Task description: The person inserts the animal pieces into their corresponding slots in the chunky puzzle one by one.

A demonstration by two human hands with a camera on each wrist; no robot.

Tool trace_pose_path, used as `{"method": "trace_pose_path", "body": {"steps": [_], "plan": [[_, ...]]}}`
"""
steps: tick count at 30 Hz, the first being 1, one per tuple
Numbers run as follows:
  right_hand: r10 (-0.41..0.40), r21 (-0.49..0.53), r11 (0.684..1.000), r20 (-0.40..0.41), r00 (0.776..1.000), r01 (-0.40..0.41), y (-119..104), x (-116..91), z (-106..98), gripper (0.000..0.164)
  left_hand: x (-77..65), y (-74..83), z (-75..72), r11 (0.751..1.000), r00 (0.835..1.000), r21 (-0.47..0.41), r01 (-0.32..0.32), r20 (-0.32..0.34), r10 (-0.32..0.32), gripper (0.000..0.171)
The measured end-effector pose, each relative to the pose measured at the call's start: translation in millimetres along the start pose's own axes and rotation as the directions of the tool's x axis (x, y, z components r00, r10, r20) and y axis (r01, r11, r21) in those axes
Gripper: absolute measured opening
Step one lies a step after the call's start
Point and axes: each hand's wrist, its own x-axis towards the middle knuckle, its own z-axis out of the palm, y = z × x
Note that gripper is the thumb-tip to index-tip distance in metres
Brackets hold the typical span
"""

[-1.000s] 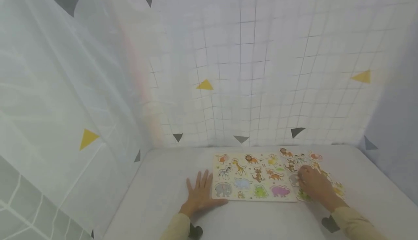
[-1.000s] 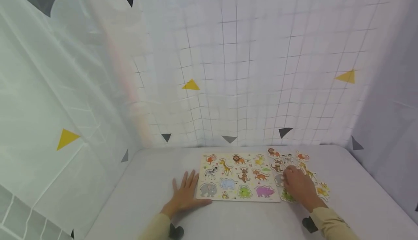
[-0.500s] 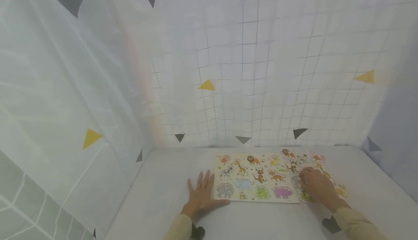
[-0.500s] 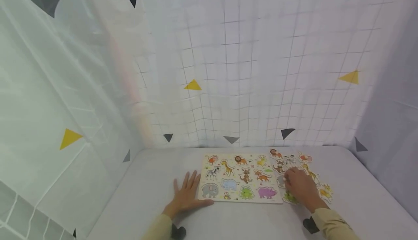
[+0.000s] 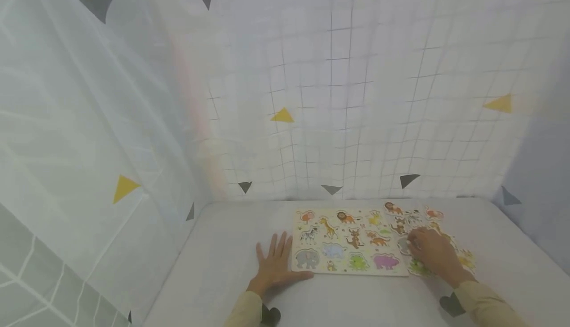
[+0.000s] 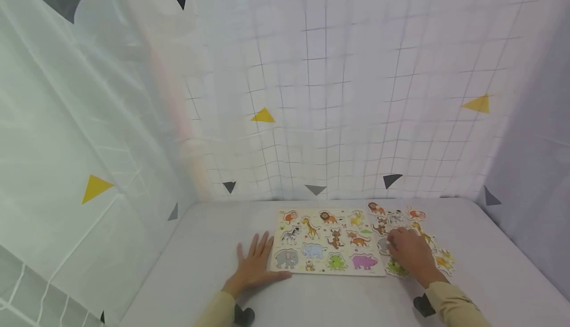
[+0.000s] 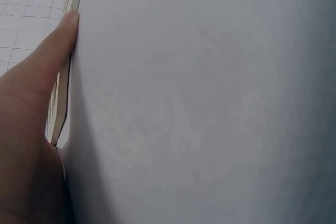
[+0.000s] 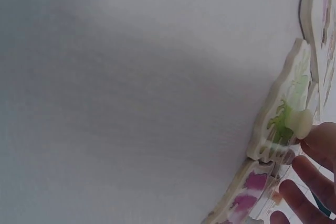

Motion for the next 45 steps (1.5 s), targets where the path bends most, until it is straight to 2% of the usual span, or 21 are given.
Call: {"method": "trace_pose_path", "body": {"steps": [15, 22, 33, 39, 45], "plan": [[0.023, 0.0, 1.0, 0.013, 1.0, -0.023, -3, 3, -3, 0.011, -1.2, 0.4, -3.4, 0.998, 1.0, -0.058, 0.003, 0.016, -0.002, 0.13], [0.03, 0.07, 0.997, -0.023, 0.999, -0.028, -7, 3, -4, 0.012, 1.1, -2.4, 1.0, 1.0, 1.0, -0.01, -0.001, 0.005, 0.001, 0.131], [0.018, 0.159, 0.987, -0.01, 1.0, -0.017, -25, 5, -2, 0.025, 2.0, -2.7, 0.9, 1.0, 1.0, -0.024, 0.015, 0.017, -0.015, 0.131], [0.031, 0.197, 0.98, 0.013, 0.999, -0.032, -40, 7, -5, 0.019, -2.2, 1.1, -4.2, 0.999, 1.0, -0.042, 0.013, 0.017, -0.013, 0.13], [0.036, 0.181, 0.983, 0.004, 0.999, -0.036, -52, 8, -3, 0.017, -4.6, 2.2, -6.9, 0.999, 1.0, -0.049, -0.005, 0.009, 0.006, 0.129]]}}
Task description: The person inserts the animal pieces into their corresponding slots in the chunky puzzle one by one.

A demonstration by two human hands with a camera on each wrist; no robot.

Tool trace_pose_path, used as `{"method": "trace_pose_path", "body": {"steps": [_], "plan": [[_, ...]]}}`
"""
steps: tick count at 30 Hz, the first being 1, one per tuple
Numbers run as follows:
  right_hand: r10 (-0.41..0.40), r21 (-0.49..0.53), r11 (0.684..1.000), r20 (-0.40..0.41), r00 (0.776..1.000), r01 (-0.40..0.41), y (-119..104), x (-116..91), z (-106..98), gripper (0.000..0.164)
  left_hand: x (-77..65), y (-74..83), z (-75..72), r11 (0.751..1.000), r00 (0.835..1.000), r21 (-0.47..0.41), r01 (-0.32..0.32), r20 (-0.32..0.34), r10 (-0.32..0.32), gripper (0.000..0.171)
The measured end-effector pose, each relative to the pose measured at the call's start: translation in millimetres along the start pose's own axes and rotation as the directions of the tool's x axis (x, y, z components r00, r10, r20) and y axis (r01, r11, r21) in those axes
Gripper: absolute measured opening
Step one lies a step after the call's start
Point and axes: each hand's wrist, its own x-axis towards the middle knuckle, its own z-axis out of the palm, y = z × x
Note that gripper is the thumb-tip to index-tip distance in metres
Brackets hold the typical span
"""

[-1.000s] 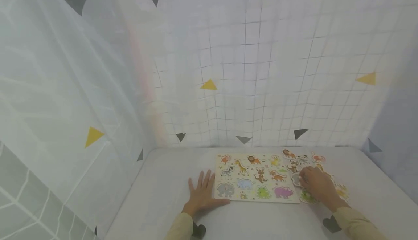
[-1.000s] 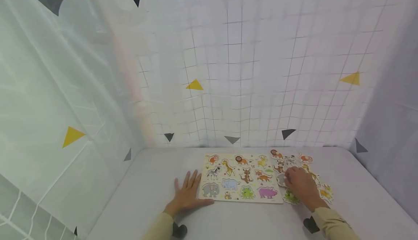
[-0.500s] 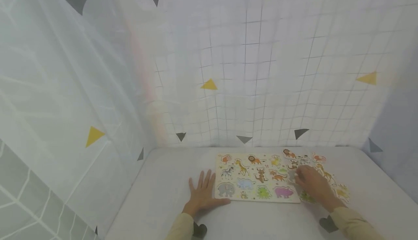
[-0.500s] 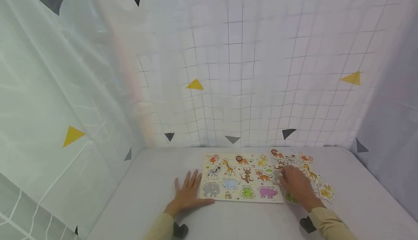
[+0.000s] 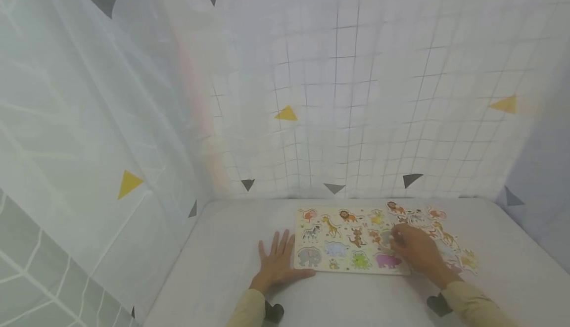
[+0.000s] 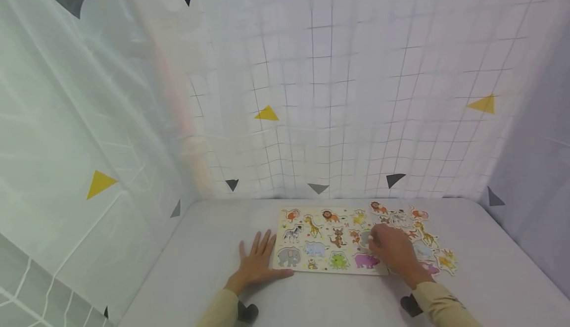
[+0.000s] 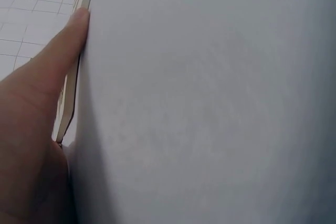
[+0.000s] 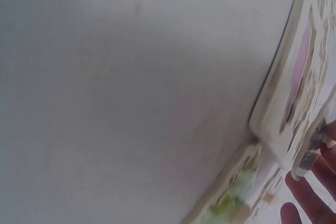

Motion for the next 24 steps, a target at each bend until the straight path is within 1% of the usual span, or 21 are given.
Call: {"method": "trace_pose_path", "body": {"steps": [5, 8, 13, 19, 24], "plan": [[0.003, 0.025, 1.0, 0.023, 1.0, -0.004, -12, -1, 0, 0.017, 2.1, -1.9, 3.0, 1.0, 1.0, 0.004, 0.008, -0.003, -0.008, 0.128], [-0.002, 0.039, 0.999, 0.035, 0.999, 0.001, -19, 0, 1, 0.016, 2.8, -2.9, 4.7, 1.0, 1.0, -0.013, 0.002, -0.016, -0.003, 0.128], [-0.011, 0.049, 0.999, 0.037, 0.999, 0.009, -28, 2, 5, 0.015, 5.3, -5.7, 7.8, 1.0, 1.0, -0.006, 0.004, -0.018, -0.004, 0.131], [0.029, 0.055, 0.998, 0.092, 0.995, -0.034, -34, 7, 13, 0.016, 9.6, -8.3, 12.9, 0.999, 1.0, 0.031, 0.011, -0.003, -0.011, 0.131], [0.068, 0.067, 0.995, 0.142, 0.988, -0.078, -36, 9, 22, 0.018, 9.7, -8.9, 12.9, 1.0, 1.0, 0.021, 0.007, -0.011, -0.007, 0.131]]}}
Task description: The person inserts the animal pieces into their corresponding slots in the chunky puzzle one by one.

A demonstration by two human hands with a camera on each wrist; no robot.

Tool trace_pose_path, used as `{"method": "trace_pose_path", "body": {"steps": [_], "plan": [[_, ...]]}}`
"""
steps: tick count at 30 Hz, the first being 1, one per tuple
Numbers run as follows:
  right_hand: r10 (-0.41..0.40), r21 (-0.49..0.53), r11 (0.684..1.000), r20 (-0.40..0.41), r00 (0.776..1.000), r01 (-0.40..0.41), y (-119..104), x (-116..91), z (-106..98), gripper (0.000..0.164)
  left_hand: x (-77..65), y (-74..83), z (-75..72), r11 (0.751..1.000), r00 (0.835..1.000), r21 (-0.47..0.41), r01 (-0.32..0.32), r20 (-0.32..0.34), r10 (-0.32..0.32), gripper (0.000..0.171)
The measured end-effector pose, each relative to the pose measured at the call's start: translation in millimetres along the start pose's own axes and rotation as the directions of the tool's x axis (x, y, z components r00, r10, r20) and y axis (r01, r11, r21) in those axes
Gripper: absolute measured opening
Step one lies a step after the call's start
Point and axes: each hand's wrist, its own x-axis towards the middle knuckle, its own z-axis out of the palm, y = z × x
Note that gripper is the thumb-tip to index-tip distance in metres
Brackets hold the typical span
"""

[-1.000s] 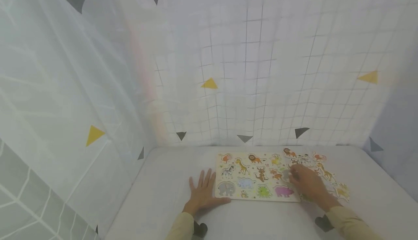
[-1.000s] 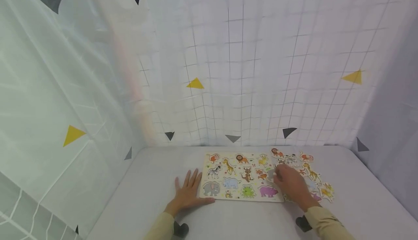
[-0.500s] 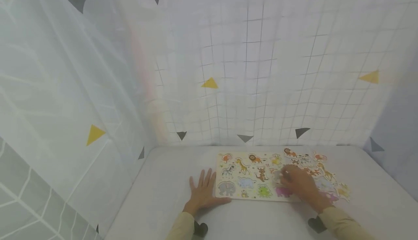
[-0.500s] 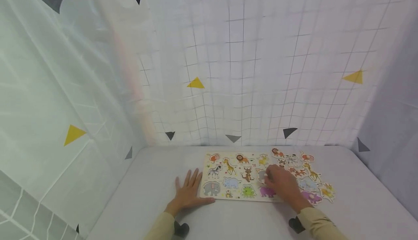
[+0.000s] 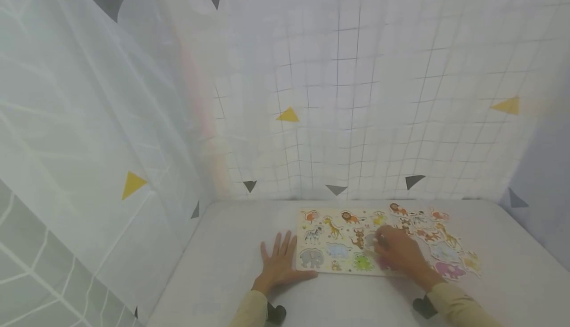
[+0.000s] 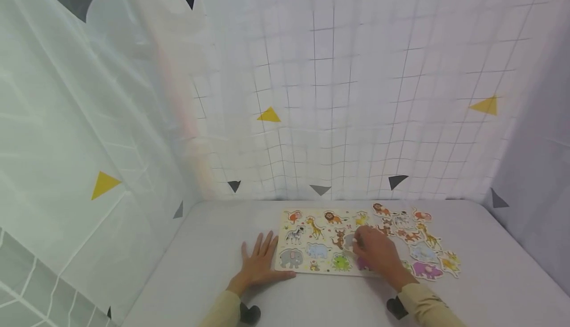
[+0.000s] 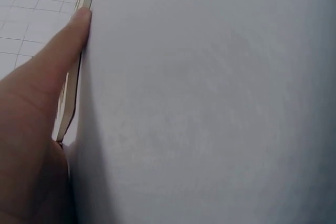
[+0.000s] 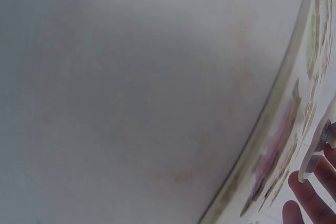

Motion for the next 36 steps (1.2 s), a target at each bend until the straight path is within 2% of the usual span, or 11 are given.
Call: {"method": "trace_pose_path", "body": {"steps": [3, 8, 14, 18, 24, 30, 36], "plan": [[-0.007, -0.013, 1.0, -0.003, 1.0, 0.006, 0, 1, 3, 0.017, -0.5, -0.2, 0.0, 1.0, 1.0, -0.001, 0.001, -0.002, -0.001, 0.131], [-0.066, -0.057, 0.996, -0.047, 0.997, 0.063, -4, -2, 3, 0.014, -1.0, 0.3, 0.6, 1.0, 1.0, 0.003, -0.002, 0.005, 0.002, 0.13], [-0.148, -0.096, 0.986, -0.119, 0.982, 0.137, -13, -4, 3, 0.014, 0.0, 1.9, 1.9, 1.0, 1.0, 0.016, -0.007, -0.002, 0.007, 0.128], [-0.168, -0.091, 0.984, -0.141, 0.976, 0.156, -22, -3, 7, 0.013, -2.2, 2.9, -1.5, 1.0, 1.0, 0.027, -0.004, 0.003, 0.004, 0.127], [-0.204, -0.058, 0.979, -0.173, 0.964, 0.197, -37, 3, 15, 0.012, -7.8, 3.7, -10.1, 1.0, 1.0, -0.025, -0.003, 0.012, 0.003, 0.126], [-0.193, -0.06, 0.981, -0.14, 0.971, 0.186, -48, 7, 22, 0.016, -7.6, 2.5, -9.2, 1.0, 1.0, 0.001, -0.008, 0.002, 0.008, 0.126], [-0.149, -0.045, 0.988, -0.08, 0.986, 0.146, -59, 8, 27, 0.017, -8.0, 3.2, -10.2, 1.0, 1.0, -0.019, -0.012, 0.005, 0.012, 0.125]]}}
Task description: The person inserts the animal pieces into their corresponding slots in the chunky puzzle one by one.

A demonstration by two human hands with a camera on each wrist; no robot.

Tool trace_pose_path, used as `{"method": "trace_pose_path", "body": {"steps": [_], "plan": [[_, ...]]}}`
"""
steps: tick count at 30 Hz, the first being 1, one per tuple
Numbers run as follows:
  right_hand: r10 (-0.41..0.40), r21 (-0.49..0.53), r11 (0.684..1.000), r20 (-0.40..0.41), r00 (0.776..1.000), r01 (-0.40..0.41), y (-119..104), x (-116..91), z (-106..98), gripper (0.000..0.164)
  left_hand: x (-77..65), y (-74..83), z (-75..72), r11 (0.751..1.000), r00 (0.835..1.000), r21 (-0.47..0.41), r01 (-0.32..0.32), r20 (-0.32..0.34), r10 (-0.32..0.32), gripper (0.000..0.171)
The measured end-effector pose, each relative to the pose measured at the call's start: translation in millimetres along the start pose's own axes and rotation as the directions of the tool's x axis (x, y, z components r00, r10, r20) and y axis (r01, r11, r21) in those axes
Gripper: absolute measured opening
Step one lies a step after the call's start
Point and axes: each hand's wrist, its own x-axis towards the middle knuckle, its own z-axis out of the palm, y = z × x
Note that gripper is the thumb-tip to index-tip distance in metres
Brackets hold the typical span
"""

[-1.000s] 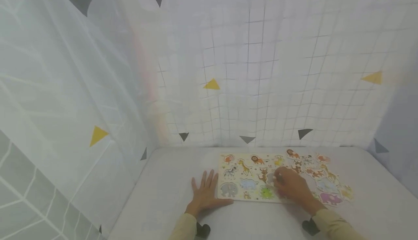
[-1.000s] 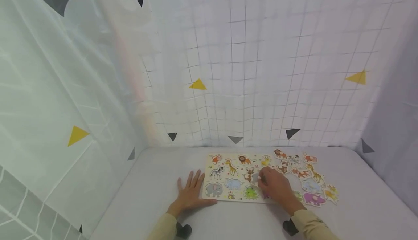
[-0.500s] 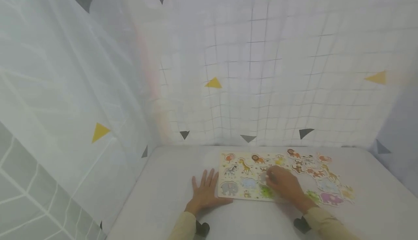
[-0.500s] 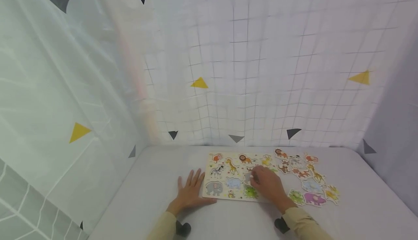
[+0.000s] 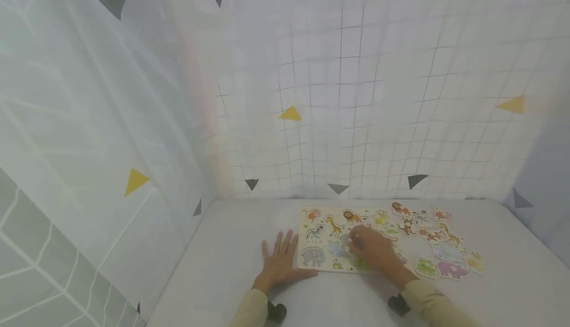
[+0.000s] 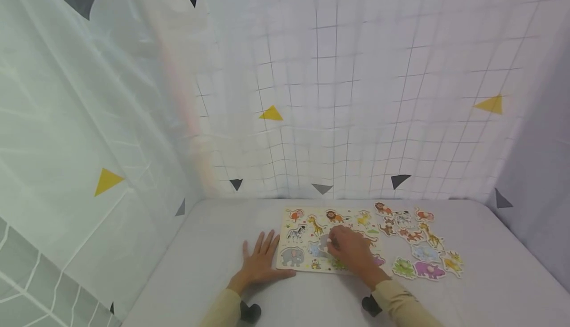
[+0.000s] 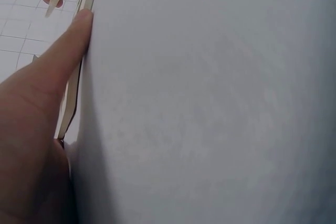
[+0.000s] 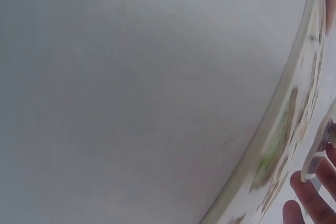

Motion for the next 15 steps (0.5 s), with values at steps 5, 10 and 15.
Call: {"method": "trace_pose_path", "body": {"steps": [5, 10, 15], "plan": [[-0.012, 0.014, 1.0, 0.016, 1.0, 0.011, -8, 1, 7, 0.015, -0.9, 1.4, -0.9, 1.0, 1.0, 0.015, 0.005, 0.001, -0.005, 0.125], [-0.043, 0.011, 0.999, 0.021, 0.999, 0.042, -17, 2, 14, 0.013, 1.2, 0.4, 1.1, 0.998, 1.0, 0.061, 0.007, 0.004, -0.008, 0.126], [-0.073, -0.003, 0.997, 0.037, 0.997, 0.073, -28, 3, 19, 0.012, 3.3, -1.2, 5.3, 0.995, 1.0, 0.094, 0.016, 0.009, -0.017, 0.126]]}}
